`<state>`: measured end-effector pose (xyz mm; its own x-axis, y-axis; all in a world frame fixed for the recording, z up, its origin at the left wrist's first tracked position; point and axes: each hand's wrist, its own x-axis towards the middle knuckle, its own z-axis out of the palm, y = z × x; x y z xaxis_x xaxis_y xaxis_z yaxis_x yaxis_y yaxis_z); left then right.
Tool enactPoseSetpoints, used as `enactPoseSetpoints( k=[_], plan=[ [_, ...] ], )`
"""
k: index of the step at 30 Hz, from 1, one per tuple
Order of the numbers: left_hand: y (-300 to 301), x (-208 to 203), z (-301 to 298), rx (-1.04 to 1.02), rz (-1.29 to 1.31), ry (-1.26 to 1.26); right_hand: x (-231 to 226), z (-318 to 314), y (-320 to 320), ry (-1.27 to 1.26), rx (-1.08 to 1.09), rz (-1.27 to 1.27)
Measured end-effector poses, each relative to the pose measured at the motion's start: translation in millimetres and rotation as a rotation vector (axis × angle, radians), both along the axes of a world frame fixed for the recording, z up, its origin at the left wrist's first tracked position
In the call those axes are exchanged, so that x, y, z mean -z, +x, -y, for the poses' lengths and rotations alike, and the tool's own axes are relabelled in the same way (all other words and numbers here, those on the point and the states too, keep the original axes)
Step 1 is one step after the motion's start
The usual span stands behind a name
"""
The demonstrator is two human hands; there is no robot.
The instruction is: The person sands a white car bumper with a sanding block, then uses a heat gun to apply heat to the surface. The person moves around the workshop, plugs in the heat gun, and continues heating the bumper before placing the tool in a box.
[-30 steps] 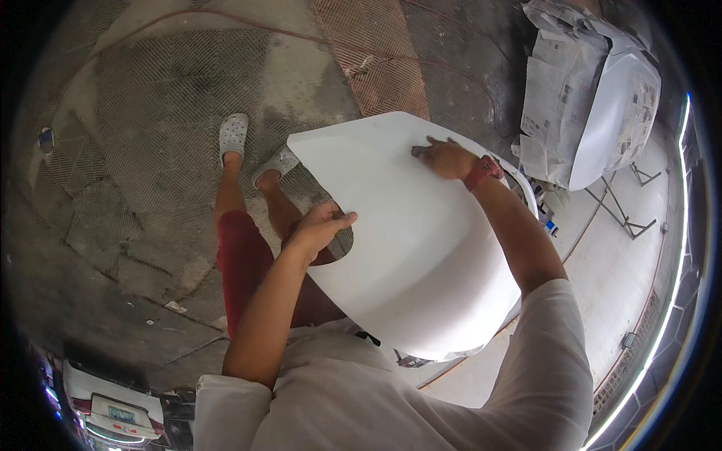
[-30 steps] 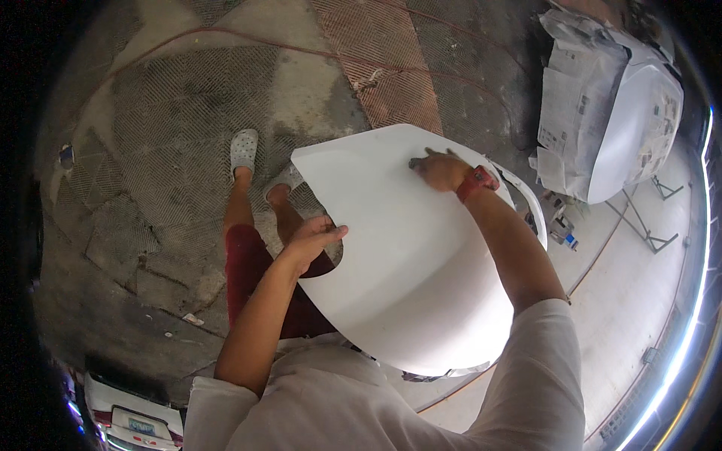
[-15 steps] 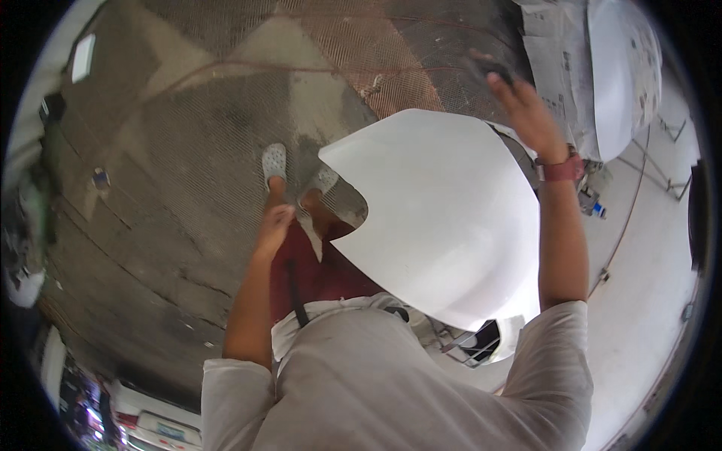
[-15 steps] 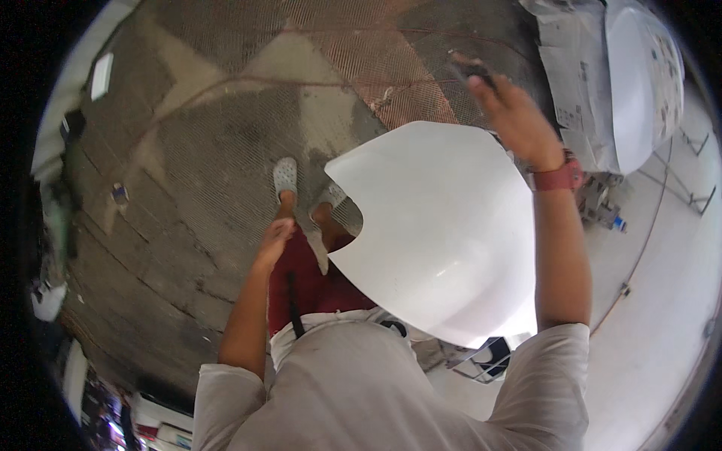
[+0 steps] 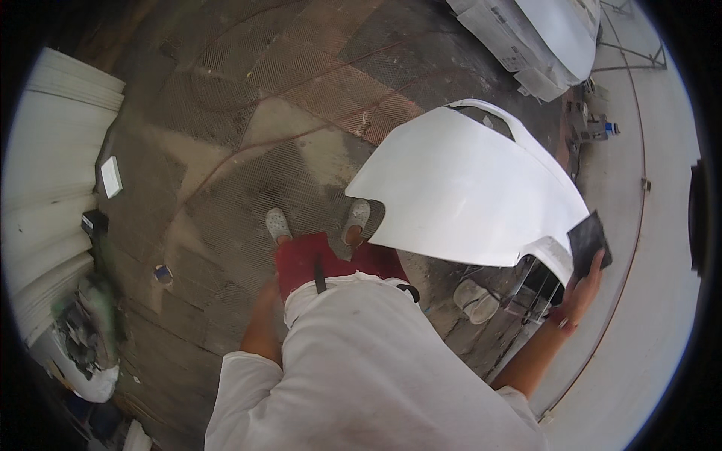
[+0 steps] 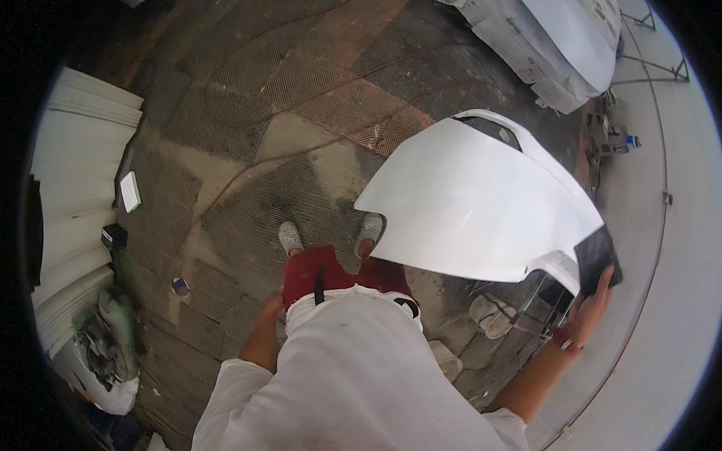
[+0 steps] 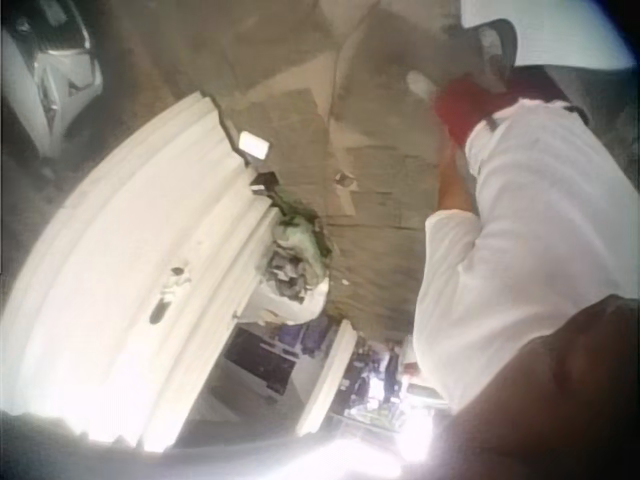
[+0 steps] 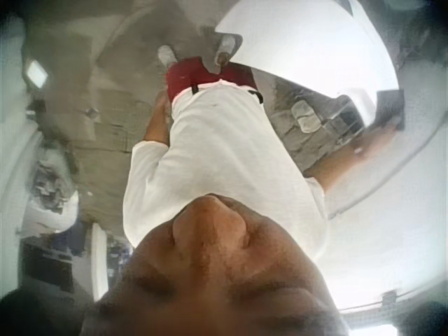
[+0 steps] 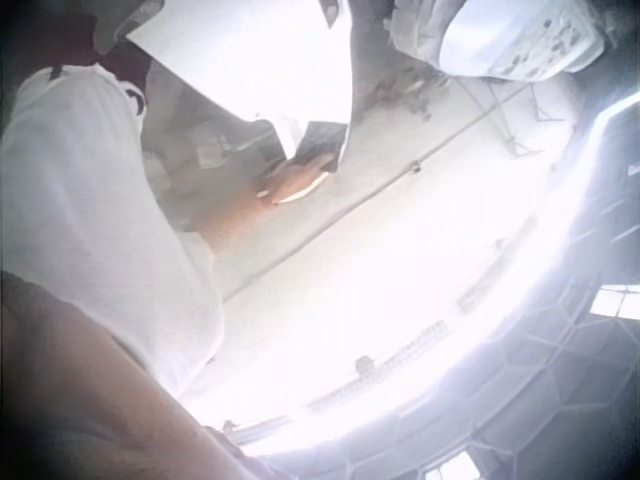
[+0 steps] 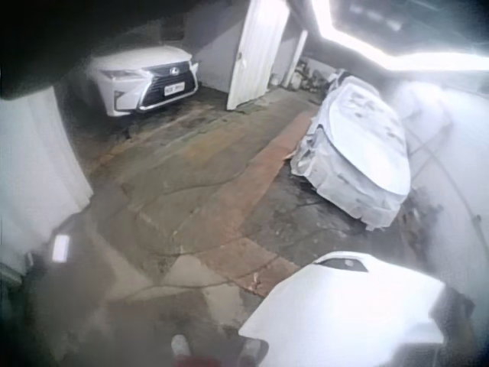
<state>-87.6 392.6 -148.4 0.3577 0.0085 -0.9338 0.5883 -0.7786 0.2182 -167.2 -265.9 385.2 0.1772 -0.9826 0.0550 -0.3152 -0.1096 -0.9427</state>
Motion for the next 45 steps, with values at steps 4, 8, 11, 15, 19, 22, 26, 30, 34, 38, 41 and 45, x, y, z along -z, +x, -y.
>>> enactPoseSetpoints(
  k=[4,8,11,15,19,22,26,30,34,38,41,45],
  plan=[
    [117.7,-64.0,-11.0,-0.026,-0.097,-0.158,44.9,-82.0,-39.7,0.188,0.055,0.29],
    [195.6,-95.0,-51.3,-0.31,0.109,-0.21,59.6,-168.8,21.8,0.333,-0.155,0.332],
    [230.4,-100.3,-70.1,-0.337,0.133,-0.152,52.0,-197.0,64.7,0.364,-0.301,0.315],
    [244.1,-64.5,-61.8,-0.347,0.102,-0.128,54.0,-213.4,104.2,0.392,-0.377,0.259],
    [238.7,-43.2,11.1,-0.285,0.096,-0.262,69.8,-195.1,161.2,0.371,-0.481,0.082],
    [231.1,-65.5,103.1,-0.282,-0.053,-0.46,97.4,-163.6,228.1,0.302,-0.687,-0.174],
    [210.2,-69.6,219.9,-0.162,-0.234,-0.762,198.0,-78.6,335.5,-0.021,-1.183,-0.623],
    [180.8,-38.4,316.2,-0.324,-0.483,-0.753,360.3,-1.8,418.2,-0.445,-1.472,-1.172],
    [170.8,0.3,368.1,-0.694,-0.753,-0.635,491.2,42.1,440.9,-0.62,-1.667,-1.773],
    [158.0,45.2,387.9,-0.967,-0.918,-0.638,572.2,83.2,435.6,-0.608,-1.872,-1.904],
    [147.6,71.6,388.2,-1.012,-0.956,-0.69,609.6,90.1,435.4,-0.229,-1.823,-2.2],
    [139.5,73.9,389.3,-0.987,-0.89,-0.678,650.0,89.2,417.1,-0.387,-1.858,-2.102]
  ],
)
